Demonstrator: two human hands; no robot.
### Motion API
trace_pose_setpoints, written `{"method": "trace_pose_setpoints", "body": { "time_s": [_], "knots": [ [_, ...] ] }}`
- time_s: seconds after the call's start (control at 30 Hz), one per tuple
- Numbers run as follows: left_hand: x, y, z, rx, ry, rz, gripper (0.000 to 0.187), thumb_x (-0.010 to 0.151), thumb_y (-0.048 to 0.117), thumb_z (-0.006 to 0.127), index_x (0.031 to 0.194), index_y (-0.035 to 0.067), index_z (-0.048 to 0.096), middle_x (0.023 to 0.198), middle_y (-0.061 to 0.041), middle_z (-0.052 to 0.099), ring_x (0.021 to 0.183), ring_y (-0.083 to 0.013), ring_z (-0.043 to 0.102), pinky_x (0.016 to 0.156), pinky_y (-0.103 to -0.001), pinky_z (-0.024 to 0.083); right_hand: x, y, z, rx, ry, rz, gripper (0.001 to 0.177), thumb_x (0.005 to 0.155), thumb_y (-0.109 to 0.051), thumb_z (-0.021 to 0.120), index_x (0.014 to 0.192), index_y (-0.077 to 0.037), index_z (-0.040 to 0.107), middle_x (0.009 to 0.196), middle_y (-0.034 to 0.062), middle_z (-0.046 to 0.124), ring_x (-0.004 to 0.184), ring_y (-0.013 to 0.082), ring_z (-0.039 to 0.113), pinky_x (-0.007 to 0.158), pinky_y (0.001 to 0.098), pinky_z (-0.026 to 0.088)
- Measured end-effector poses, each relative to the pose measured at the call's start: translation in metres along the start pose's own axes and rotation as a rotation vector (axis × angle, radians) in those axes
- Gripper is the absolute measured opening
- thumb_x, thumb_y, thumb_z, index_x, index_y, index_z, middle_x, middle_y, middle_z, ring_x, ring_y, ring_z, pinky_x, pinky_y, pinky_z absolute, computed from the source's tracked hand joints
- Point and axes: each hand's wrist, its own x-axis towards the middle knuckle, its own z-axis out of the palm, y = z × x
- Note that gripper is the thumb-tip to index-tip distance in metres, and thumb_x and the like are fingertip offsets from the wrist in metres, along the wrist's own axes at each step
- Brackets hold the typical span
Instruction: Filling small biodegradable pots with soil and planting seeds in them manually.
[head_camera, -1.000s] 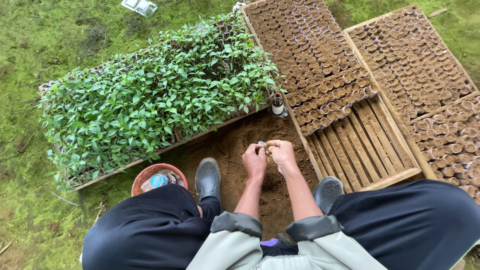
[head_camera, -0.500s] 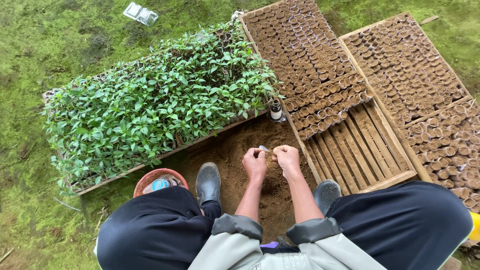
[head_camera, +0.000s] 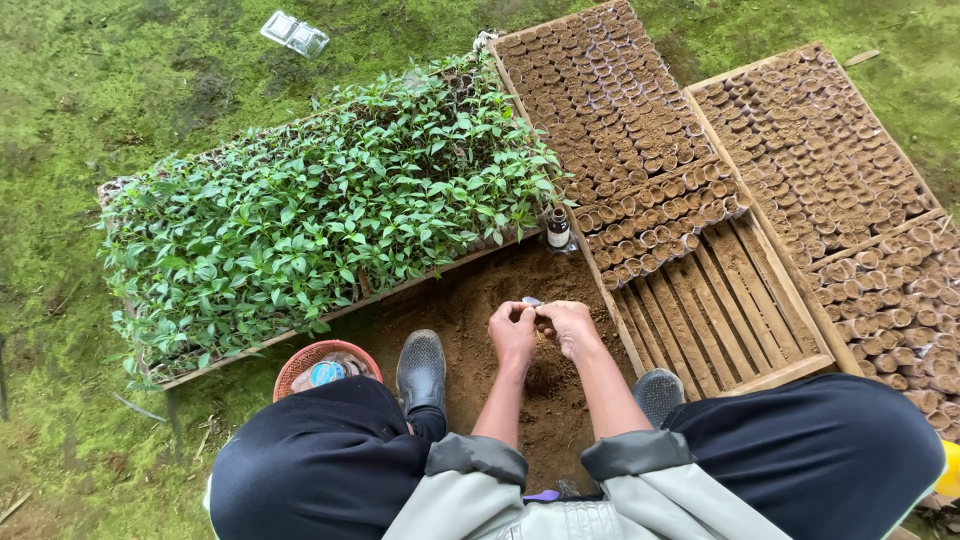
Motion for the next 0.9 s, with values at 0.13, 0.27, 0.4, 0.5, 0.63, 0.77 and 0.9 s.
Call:
{"method": "trace_pose_setpoints", "body": {
  "time_s": [0.13, 0.27, 0.4, 0.5, 0.63, 0.77, 0.9],
  "knots": [
    [0.002, -0.002, -0.007, -0.279, 0.012, -0.146, 0.005, 0.078, 0.014, 0.075, 0.078, 0.009, 0.076, 0.062, -0.009, 0.067, 0.052, -0.0134, 0.063, 0.046, -0.027, 0.054, -0.014, -0.015, 0.002, -0.012, -0.034, -0.011, 0.012, 0.080, -0.011, 0.077, 0.085, -0.002, 0.070, 0.075, 0.0135, 0.072, 0.053, 0.0125, 0.067, 0.044, 0.0133, 0.050],
    [0.007, -0.006, -0.010, -0.690, -0.153, -0.557, 0.021, 0.100, 0.026, 0.053, 0.092, 0.010, 0.062, 0.069, -0.004, 0.061, 0.055, -0.0123, 0.061, 0.057, -0.025, 0.058, -0.024, -0.023, 0.005, -0.015, -0.056, -0.018, 0.010, 0.080, -0.008, 0.075, 0.086, -0.001, 0.071, 0.075, 0.0127, 0.072, 0.052, 0.0109, 0.066, 0.043, 0.0131, 0.050],
    [0.022, -0.032, -0.001, -0.863, -0.302, -0.619, 0.015, 0.096, 0.021, 0.066, 0.085, 0.010, 0.067, 0.067, -0.007, 0.064, 0.055, -0.0199, 0.064, 0.060, -0.038, 0.061, -0.003, 0.000, 0.003, -0.074, -0.036, -0.051, 0.007, 0.081, -0.009, 0.075, 0.083, -0.002, 0.073, 0.074, 0.0138, 0.073, 0.051, 0.0122, 0.067, 0.041, 0.0159, 0.053],
    [0.035, -0.047, 0.005, -0.927, -0.269, -0.574, 0.011, 0.097, 0.010, 0.063, 0.101, 0.008, 0.073, 0.097, -0.020, 0.078, 0.075, -0.0271, 0.078, 0.068, -0.044, 0.065, -0.017, -0.011, 0.005, -0.107, -0.052, -0.085, 0.010, 0.079, -0.009, 0.077, 0.084, -0.001, 0.074, 0.069, 0.0139, 0.072, 0.051, 0.0144, 0.069, 0.044, 0.0185, 0.056],
    [0.046, -0.051, 0.008, -0.919, -0.261, -0.547, 0.018, 0.101, 0.010, 0.058, 0.114, 0.005, 0.068, 0.109, -0.021, 0.076, 0.087, -0.0297, 0.078, 0.069, -0.042, 0.066, -0.029, -0.023, 0.005, -0.133, -0.038, -0.132, 0.013, 0.084, -0.010, 0.074, 0.088, 0.003, 0.074, 0.072, 0.0156, 0.072, 0.055, 0.0147, 0.070, 0.048, 0.0198, 0.058],
    [0.043, -0.036, -0.002, -0.924, -0.237, -0.529, 0.019, 0.103, 0.009, 0.056, 0.120, 0.003, 0.064, 0.112, -0.025, 0.074, 0.093, -0.0325, 0.077, 0.074, -0.040, 0.068, -0.035, -0.037, 0.003, -0.144, -0.002, -0.211, 0.013, 0.084, -0.008, 0.072, 0.094, 0.001, 0.074, 0.076, 0.0147, 0.073, 0.059, 0.0147, 0.071, 0.054, 0.0213, 0.060],
    [0.043, -0.030, -0.003, -0.867, -0.232, -0.492, 0.020, 0.103, 0.012, 0.057, 0.120, 0.006, 0.066, 0.109, -0.024, 0.075, 0.091, -0.0325, 0.078, 0.073, -0.039, 0.068, -0.042, -0.052, 0.005, -0.041, -0.032, -0.272, 0.018, 0.087, 0.001, 0.068, 0.103, 0.007, 0.073, 0.083, 0.0184, 0.073, 0.068, 0.0189, 0.074, 0.063, 0.0262, 0.065]
  ]
}}
